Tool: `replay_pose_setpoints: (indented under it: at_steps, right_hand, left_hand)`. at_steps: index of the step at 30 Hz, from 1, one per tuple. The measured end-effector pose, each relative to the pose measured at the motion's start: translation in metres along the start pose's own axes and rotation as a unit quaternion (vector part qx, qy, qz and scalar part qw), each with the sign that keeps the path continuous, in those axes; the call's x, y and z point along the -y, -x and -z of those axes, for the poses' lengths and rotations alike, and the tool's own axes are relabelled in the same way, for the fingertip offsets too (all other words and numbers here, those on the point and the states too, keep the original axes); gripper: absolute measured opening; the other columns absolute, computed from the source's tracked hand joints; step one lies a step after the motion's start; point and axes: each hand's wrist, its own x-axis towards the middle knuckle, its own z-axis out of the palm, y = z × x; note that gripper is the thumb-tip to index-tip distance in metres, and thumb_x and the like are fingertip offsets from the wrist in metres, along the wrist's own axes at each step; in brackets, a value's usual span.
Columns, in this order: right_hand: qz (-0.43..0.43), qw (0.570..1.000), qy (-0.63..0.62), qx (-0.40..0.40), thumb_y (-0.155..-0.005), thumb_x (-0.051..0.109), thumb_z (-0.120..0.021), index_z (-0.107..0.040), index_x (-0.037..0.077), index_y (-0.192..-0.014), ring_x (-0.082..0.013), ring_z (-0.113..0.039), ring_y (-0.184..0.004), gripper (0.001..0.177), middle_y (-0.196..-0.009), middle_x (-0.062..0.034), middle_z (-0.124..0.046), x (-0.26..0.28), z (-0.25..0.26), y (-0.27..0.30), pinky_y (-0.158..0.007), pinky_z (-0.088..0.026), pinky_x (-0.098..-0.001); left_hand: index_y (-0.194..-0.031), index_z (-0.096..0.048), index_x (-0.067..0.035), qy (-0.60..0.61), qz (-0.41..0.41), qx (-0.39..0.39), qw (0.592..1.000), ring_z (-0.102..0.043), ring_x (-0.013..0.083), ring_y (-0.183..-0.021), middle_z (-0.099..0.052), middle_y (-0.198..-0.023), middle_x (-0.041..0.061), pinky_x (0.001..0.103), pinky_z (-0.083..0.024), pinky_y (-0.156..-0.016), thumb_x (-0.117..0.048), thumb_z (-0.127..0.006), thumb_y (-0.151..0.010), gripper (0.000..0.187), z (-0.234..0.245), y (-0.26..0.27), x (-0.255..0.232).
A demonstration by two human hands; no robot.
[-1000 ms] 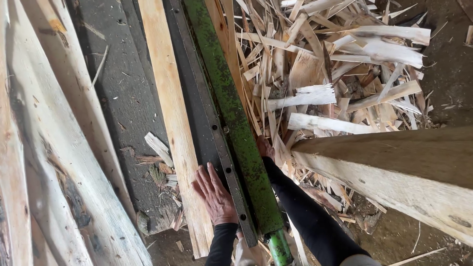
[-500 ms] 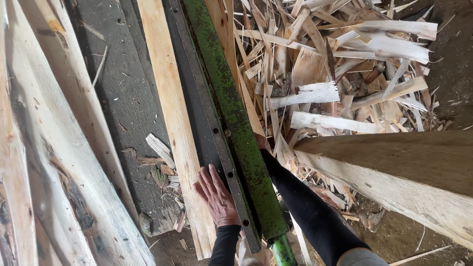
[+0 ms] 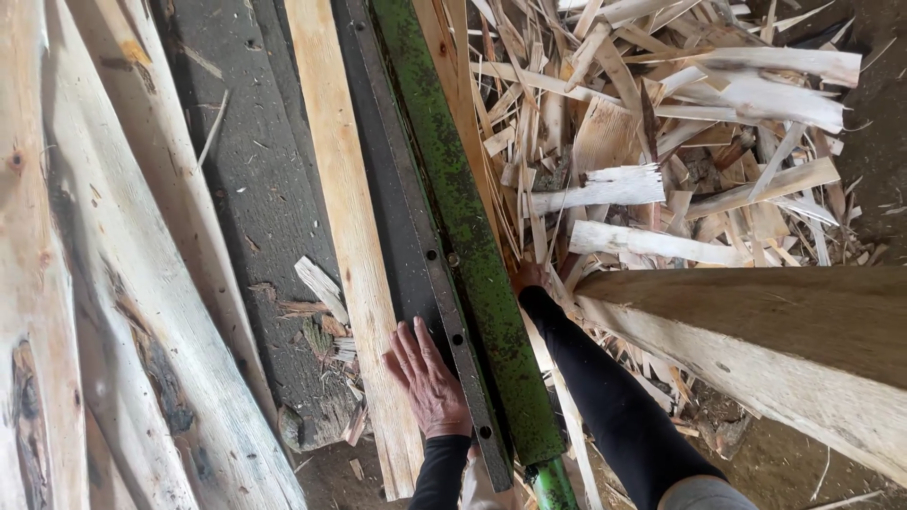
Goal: Shaving thin strips from wood pieces using a large lever-operated blade.
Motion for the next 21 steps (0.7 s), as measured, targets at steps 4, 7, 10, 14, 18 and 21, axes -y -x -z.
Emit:
replay_pose_setpoints:
  at_steps: [4, 7, 10, 14, 18, 21]
  right_hand:
    - [-0.074, 0.994, -0.007, 0.085, -0.107, 0.027, -0.056, -0.057, 0.011, -0.131, -0.0414, -0.047, -0.118, 0.029, -0.136, -0.0194, -0.047, 0.032, 0.049, 0.031, -0.103, -0.04, -0.0576]
    - [-0.04, 0.997, -0.007, 0.059, -0.103, 0.018, -0.059, -0.052, 0.007, -0.133, -0.0406, -0.053, -0.111, 0.033, -0.133, -0.0234, -0.05, 0.017, 0.039, 0.021, -0.094, -0.046, -0.0553]
    - [0.023, 0.999, -0.021, 0.008, -0.1, 0.01, -0.06, -0.041, 0.007, -0.143, -0.0391, -0.057, -0.091, 0.047, -0.107, -0.023, -0.058, 0.015, 0.044, 0.02, -0.079, -0.046, -0.054]
    - [0.025, 0.99, -0.058, 0.13, -0.089, 0.005, -0.071, -0.046, 0.0, -0.129, -0.0256, -0.049, -0.053, 0.047, -0.066, -0.0141, -0.053, -0.033, 0.009, -0.046, -0.05, -0.041, -0.0447]
    - [0.102, 0.982, -0.03, 0.154, -0.092, 0.022, -0.084, -0.06, -0.019, -0.091, -0.0195, -0.04, -0.049, 0.047, -0.066, -0.0179, -0.046, -0.048, 0.012, -0.052, -0.046, -0.036, -0.0397]
    - [0.141, 0.98, -0.084, 0.111, -0.093, 0.021, -0.083, -0.055, -0.022, -0.077, -0.0225, -0.032, -0.049, 0.054, -0.061, -0.0236, -0.046, -0.01, 0.078, 0.024, -0.05, -0.031, -0.0413]
  left_hand:
    - [-0.162, -0.017, -0.006, 0.005, -0.001, 0.002, 1.0, -0.012, 0.0395, -0.157, -0.022, -0.166, 0.025, 0.058, -0.003, -0.125, 0.005, -0.045, -0.08, 0.087, 0.003, -0.001, -0.001]
    - [-0.162, -0.016, -0.006, 0.01, 0.0, 0.005, 1.0, -0.012, 0.0388, -0.157, -0.022, -0.166, 0.025, 0.058, -0.003, -0.126, 0.005, -0.045, -0.08, 0.087, 0.006, -0.001, -0.004]
    - [-0.162, -0.016, -0.006, 0.009, 0.003, 0.01, 1.0, -0.012, 0.0392, -0.157, -0.022, -0.166, 0.025, 0.058, -0.002, -0.125, 0.005, -0.045, -0.08, 0.088, 0.005, -0.001, -0.003]
    - [-0.162, -0.016, -0.007, 0.007, 0.0, 0.002, 1.0, -0.013, 0.0394, -0.157, -0.023, -0.166, 0.025, 0.057, -0.003, -0.125, 0.004, -0.046, -0.081, 0.087, 0.005, -0.002, -0.003]
    - [-0.162, -0.017, -0.007, 0.014, 0.006, 0.002, 1.0, -0.015, 0.0391, -0.157, -0.023, -0.166, 0.024, 0.058, -0.004, -0.125, 0.004, -0.047, -0.081, 0.088, 0.005, -0.003, -0.005]
    - [-0.161, -0.018, -0.006, 0.031, -0.005, -0.009, 0.999, -0.016, 0.0404, -0.156, -0.025, -0.164, 0.025, 0.059, -0.005, -0.125, -0.002, -0.051, -0.081, 0.086, 0.006, -0.001, -0.005]
